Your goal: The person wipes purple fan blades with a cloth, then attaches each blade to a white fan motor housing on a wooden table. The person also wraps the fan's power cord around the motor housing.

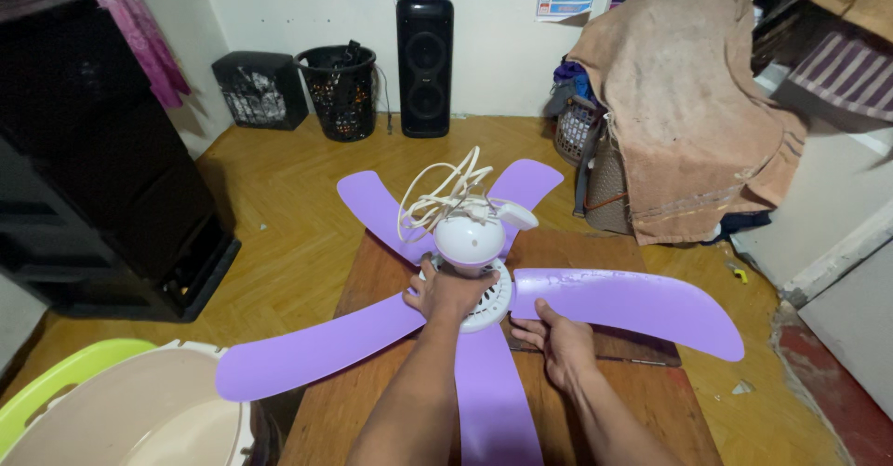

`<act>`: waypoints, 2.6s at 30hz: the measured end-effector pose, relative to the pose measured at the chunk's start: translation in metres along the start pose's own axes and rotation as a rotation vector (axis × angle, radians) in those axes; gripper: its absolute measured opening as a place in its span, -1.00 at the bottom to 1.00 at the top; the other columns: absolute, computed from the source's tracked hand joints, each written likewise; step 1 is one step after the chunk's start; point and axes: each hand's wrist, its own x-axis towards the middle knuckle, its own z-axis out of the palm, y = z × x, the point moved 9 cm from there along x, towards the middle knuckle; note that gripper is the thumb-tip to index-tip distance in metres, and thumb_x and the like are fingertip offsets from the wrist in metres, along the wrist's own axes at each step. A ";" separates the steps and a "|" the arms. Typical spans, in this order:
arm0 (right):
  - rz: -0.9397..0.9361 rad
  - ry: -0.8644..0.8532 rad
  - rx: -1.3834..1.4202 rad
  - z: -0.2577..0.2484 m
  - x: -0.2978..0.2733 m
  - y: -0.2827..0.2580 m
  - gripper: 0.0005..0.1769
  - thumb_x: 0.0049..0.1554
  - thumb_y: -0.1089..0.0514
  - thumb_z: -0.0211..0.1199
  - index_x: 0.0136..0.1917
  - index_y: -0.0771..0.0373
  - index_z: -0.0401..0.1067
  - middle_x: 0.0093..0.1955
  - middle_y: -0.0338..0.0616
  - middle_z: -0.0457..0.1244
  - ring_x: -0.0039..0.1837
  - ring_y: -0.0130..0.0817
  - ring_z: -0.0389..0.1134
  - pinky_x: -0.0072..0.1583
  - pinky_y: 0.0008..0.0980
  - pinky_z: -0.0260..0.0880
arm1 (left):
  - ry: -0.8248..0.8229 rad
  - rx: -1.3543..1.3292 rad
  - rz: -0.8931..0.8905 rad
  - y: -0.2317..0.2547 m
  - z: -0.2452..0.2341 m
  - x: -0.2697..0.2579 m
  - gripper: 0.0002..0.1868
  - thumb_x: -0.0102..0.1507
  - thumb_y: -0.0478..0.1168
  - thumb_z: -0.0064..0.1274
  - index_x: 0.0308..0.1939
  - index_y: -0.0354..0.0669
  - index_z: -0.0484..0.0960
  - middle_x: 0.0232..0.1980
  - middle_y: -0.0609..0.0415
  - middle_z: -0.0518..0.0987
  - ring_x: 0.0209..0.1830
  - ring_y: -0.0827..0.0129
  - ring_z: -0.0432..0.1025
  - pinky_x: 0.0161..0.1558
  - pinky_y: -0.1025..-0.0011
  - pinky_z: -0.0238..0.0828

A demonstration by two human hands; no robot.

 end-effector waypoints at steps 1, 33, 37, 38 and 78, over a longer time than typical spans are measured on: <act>0.010 0.011 0.003 -0.002 0.000 0.002 -0.61 0.23 0.21 0.20 0.17 0.64 0.35 0.06 0.23 0.35 0.02 0.12 0.49 -0.02 -0.09 0.58 | -0.003 0.006 -0.005 -0.001 0.001 -0.002 0.18 -0.11 0.52 0.27 0.43 -0.05 0.42 0.66 0.12 -0.05 0.60 0.01 -0.11 0.51 -0.07 -0.33; 0.375 -0.188 -0.080 -0.022 0.013 0.024 -0.43 0.29 -0.17 0.03 0.08 0.47 0.37 0.02 0.18 0.37 0.07 0.01 0.45 0.17 -0.04 0.53 | -0.106 -0.099 0.100 -0.002 0.019 -0.001 0.26 -0.12 0.43 0.39 0.51 -0.09 0.29 0.70 -0.14 -0.33 0.69 -0.16 -0.45 0.56 -0.13 -0.53; 0.390 -0.309 -0.445 -0.042 -0.019 -0.012 -0.49 0.26 -0.19 0.11 0.04 0.34 0.49 -0.03 0.02 0.39 0.02 -0.12 0.47 0.11 -0.10 0.54 | 0.070 -0.078 0.105 -0.011 0.008 -0.038 0.29 -0.08 0.34 0.37 0.58 0.04 0.05 0.68 -0.17 -0.35 0.66 -0.29 -0.48 0.52 -0.23 -0.49; 0.328 -0.337 -0.628 -0.049 -0.027 -0.023 -0.50 0.25 -0.19 0.14 0.04 0.31 0.52 -0.06 -0.02 0.38 -0.01 -0.15 0.43 0.07 -0.13 0.49 | 0.119 -0.092 0.092 -0.012 0.006 -0.053 0.32 -0.07 0.31 0.36 0.61 0.10 -0.05 0.67 -0.17 -0.35 0.65 -0.30 -0.48 0.51 -0.25 -0.49; -0.632 0.031 -0.749 -0.051 -0.097 -0.118 -0.26 -0.03 0.13 0.40 0.42 0.26 0.38 0.02 0.03 0.48 0.02 -0.33 0.46 0.12 -0.37 0.45 | 0.124 -0.033 0.221 -0.010 -0.019 -0.120 0.30 -0.03 0.48 0.31 0.57 0.02 0.02 0.62 -0.11 -0.08 0.62 -0.12 -0.18 0.56 -0.07 -0.23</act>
